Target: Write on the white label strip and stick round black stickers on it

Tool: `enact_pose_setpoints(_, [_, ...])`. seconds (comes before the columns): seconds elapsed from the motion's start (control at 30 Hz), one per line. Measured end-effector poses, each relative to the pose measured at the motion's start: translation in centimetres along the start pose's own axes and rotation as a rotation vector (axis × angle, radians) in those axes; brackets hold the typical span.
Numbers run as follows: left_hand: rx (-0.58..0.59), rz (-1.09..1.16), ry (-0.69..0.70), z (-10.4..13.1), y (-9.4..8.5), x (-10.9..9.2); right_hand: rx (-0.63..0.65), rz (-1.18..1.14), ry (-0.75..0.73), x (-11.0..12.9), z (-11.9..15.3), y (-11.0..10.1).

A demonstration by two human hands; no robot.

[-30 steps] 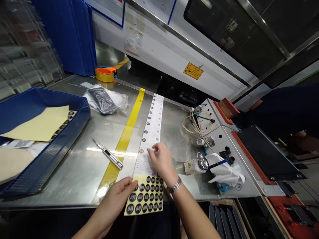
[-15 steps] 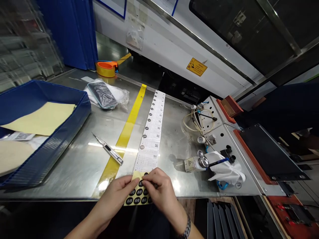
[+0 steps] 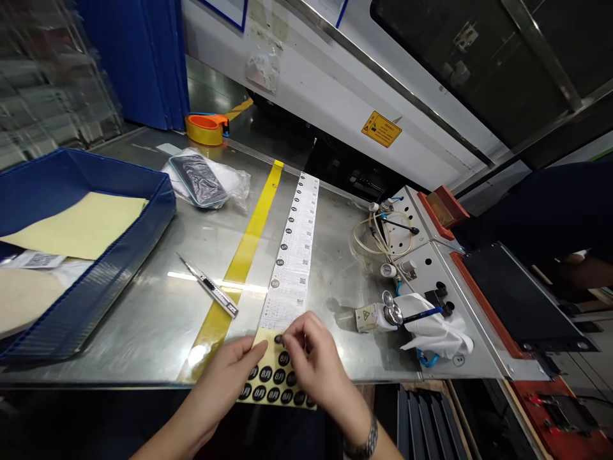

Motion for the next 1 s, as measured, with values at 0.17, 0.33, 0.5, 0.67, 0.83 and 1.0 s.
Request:
enact_pose_setpoints(0.17, [0.016, -0.006, -0.04, 0.2, 0.2, 0.0, 0.097, 0.051, 0.199, -2.7, -4.7, 0.8])
enact_pose_setpoints(0.33, [0.026, -0.005, -0.035, 0.2, 0.2, 0.0, 0.161, 0.109, 0.277, -3.9, -6.6, 2.8])
enact_pose_setpoints(0.5, [0.017, 0.005, -0.033, 0.2, 0.2, 0.0, 0.165, 0.141, 0.275, -3.4, -6.5, 2.9])
enact_pose_setpoints(0.67, [0.041, 0.011, -0.041, 0.4, 0.3, -0.2, 0.143, 0.18, 0.249, -3.1, -6.5, 3.0])
enact_pose_setpoints(0.83, [0.035, 0.002, -0.029, 0.3, 0.3, -0.3, 0.051, 0.29, 0.231, -2.9, -6.1, 3.2])
enact_pose_setpoints(1.0, [0.027, 0.011, 0.007, 0.8, 0.3, 0.2, -0.186, 0.624, 0.134, -4.2, -5.9, 2.4])
Point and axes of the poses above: each hand's wrist, its own z-axis away from the middle knuckle, its own y-axis out of the palm, x = y × z, the point moved 3 cm from there along -z, towards the middle knuckle, and after that the axes turned 1 degree about z, right-handed, at the moved point
